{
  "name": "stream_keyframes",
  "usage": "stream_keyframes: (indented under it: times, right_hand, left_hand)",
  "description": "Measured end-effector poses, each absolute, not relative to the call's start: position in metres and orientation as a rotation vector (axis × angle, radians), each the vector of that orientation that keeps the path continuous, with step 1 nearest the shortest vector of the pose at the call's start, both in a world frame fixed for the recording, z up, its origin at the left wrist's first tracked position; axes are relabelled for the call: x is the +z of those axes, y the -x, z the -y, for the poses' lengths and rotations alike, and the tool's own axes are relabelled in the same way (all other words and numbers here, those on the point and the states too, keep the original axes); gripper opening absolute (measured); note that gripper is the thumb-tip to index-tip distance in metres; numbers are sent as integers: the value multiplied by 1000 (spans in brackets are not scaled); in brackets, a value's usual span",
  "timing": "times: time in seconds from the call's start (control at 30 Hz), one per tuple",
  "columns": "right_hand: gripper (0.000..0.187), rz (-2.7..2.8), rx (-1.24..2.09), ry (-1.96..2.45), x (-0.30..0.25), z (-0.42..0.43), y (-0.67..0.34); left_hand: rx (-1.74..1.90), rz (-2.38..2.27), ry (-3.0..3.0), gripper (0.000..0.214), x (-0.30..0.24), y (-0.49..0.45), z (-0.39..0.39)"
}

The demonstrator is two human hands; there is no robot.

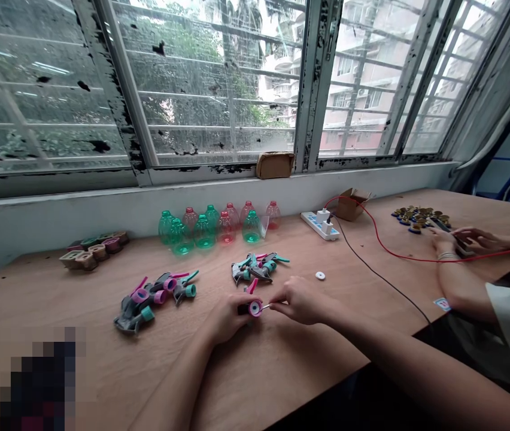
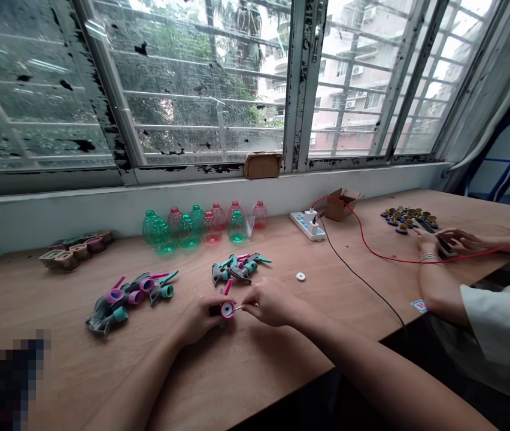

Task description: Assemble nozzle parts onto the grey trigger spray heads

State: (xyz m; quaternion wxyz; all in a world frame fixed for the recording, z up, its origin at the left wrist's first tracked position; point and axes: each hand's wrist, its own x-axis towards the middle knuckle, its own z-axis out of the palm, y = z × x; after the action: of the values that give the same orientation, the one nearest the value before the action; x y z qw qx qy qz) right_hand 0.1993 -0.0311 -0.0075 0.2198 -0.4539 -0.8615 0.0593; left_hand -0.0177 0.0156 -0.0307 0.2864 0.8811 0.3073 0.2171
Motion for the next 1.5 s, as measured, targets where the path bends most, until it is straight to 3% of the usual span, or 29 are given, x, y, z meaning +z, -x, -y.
stream_keyframes:
  times: [0.3,0.53,0.8,1.1,1.5]
  right_hand:
    - [29,2225,320,1220,-32,35,-203]
    - [24,2144,216,1272,-35,38,-195]
    - [26,1946,461,1217,-43,40,-192]
    - [35,1980,254,1312,-39,41,-188]
    - [36,1821,457,1271,-38,41,-181]
  left_hand:
    - [631,-886,-2269,23,-33,17,-15]
    - [699,-912,-2258,21,-34,15,-15]
    - [742,-923,-2231,24,-35,14,-16]
    - [812,-947,-2274,24,-37,14,-18]
    - [882,-972,-2329,24,-39,15,-20]
